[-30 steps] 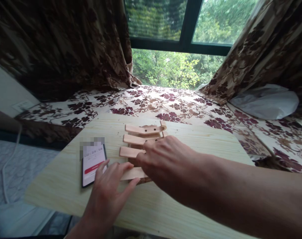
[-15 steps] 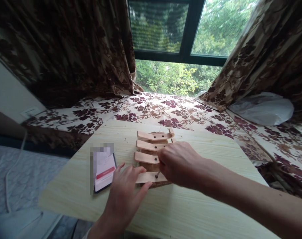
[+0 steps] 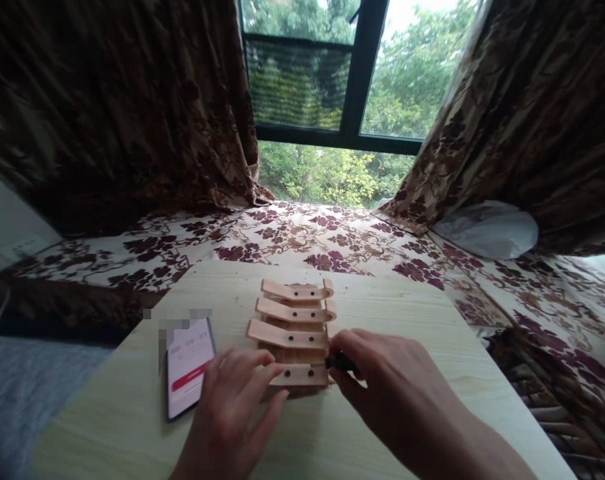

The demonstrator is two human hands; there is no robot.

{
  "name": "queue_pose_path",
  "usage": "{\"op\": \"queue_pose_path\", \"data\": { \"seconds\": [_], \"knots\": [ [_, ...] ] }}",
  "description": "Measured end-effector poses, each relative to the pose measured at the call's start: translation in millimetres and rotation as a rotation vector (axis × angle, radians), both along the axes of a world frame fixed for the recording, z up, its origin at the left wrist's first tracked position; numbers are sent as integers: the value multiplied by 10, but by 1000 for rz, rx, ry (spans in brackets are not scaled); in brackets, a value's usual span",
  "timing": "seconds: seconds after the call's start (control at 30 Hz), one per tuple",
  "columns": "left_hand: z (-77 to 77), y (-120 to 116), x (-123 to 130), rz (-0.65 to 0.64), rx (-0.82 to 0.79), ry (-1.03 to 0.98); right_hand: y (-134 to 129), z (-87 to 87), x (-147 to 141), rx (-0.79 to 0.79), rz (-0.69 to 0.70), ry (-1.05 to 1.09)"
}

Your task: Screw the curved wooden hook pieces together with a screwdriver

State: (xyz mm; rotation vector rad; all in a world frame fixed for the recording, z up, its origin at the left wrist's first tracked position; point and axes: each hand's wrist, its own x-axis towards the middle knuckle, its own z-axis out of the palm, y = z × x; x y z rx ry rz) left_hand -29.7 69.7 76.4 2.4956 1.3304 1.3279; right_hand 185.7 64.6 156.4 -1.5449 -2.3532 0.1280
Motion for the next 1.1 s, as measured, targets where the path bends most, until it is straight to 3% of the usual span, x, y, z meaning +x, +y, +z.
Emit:
{"op": "queue_pose_path", "data": {
  "seconds": [0.27,0.43,0.63,0.83,0.93,1.03,1.1],
  "knots": [
    [-89,14,164,50,-70,108,55,-145,2,51,93,-8],
    [-36,33,193,104,-151,263,138,-103,-30,8,156,-70],
    [-22,30,177,108,-200,313,167,-92,-38,-47,179,-84],
    [3,60,35,83,-108,191,181,-25,-100,-35,431,-182],
    [-22,72,-15,124,-158,217,196,8,-150,-13,490,-228],
    [-43,64,-10,121,-209,247,242,0,-130,-124,468,-194],
    [-41,56,7,113,-215,254,283,-24,-90,-208,358,-189]
  ]
}}
